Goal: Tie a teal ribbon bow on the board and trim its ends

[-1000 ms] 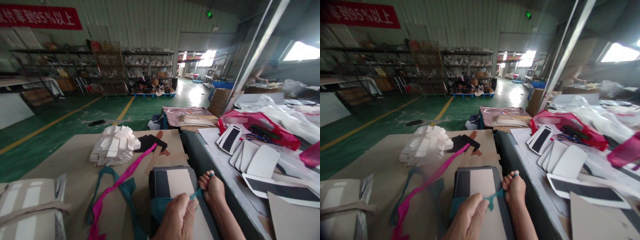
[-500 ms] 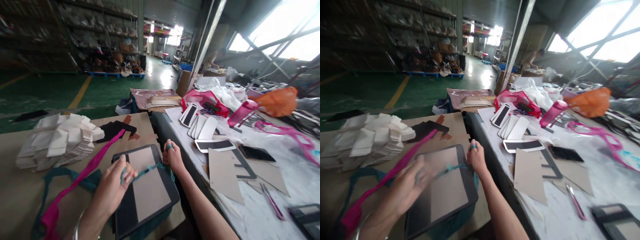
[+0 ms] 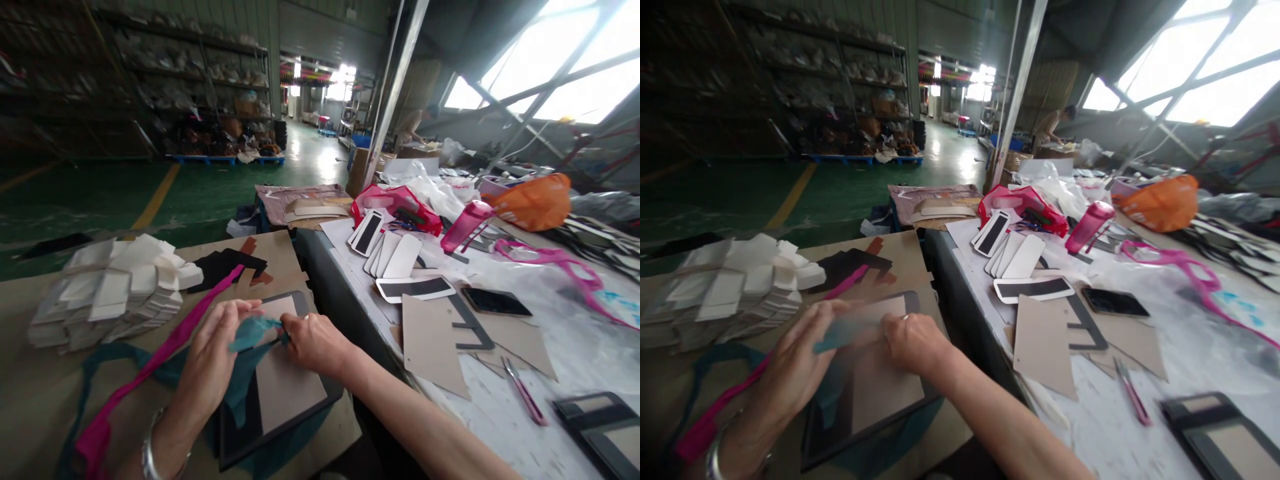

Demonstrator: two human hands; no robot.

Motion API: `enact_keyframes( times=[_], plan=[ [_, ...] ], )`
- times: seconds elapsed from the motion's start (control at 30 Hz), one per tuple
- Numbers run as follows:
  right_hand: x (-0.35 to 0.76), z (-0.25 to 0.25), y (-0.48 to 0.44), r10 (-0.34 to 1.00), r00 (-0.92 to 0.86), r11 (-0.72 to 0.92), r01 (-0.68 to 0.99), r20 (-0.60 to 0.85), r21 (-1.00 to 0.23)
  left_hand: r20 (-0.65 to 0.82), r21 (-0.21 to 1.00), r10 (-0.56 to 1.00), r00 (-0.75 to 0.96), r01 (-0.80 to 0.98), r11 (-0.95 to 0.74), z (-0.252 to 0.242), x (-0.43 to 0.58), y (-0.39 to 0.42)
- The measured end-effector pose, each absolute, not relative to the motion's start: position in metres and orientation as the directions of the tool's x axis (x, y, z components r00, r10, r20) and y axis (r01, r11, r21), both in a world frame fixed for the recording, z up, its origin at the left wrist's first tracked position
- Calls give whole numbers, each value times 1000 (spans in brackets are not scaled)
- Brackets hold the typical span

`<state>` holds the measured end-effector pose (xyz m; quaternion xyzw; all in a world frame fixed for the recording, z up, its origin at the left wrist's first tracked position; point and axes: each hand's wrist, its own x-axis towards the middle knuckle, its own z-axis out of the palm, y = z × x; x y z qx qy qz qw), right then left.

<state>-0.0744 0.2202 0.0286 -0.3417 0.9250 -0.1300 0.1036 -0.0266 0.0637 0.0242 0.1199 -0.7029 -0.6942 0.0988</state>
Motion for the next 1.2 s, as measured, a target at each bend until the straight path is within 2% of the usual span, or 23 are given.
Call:
enact_keyframes(
  times=[0.07,0.17,0.33,0.4,0.5,0.6,0.7,0.83,0.93,1.07,1.2],
  plan=[
    [-72,31,225,-650,-754,739,-598,-94,-309,-34,994,-242,-970,-58,95,20,-25,64],
    [-68,36,227,-638,-765,747,-586,-88,-313,-29,945,-11,-1000,-31,325,18,-27,67],
    [-66,42,232,-661,-747,707,-589,-71,-392,10,951,115,-993,46,307,19,-36,75],
    [-68,43,238,-676,-736,660,-578,-43,-479,47,944,156,-987,95,316,17,-39,75],
    [-75,45,250,-658,-753,540,-500,32,-677,60,925,218,-974,136,354,15,-40,74],
    [-84,48,253,-563,-823,357,-327,77,-875,35,916,262,-964,136,377,15,-38,69],
    [-94,51,245,-453,-891,151,-95,16,-984,9,913,302,-953,131,386,18,-36,64],
    [-105,49,232,-314,-939,-78,170,-138,-982,2,901,306,-952,134,412,21,-29,58],
    [-117,33,232,-165,-948,-206,304,-273,-930,94,856,257,-962,210,473,16,-25,63],
    [-132,2,237,34,-903,-339,392,-428,-855,295,709,235,-926,377,596,3,-24,82],
    [-141,-20,235,122,-833,-422,448,-539,-788,400,615,259,-879,467,636,-6,-19,97]
  ],
)
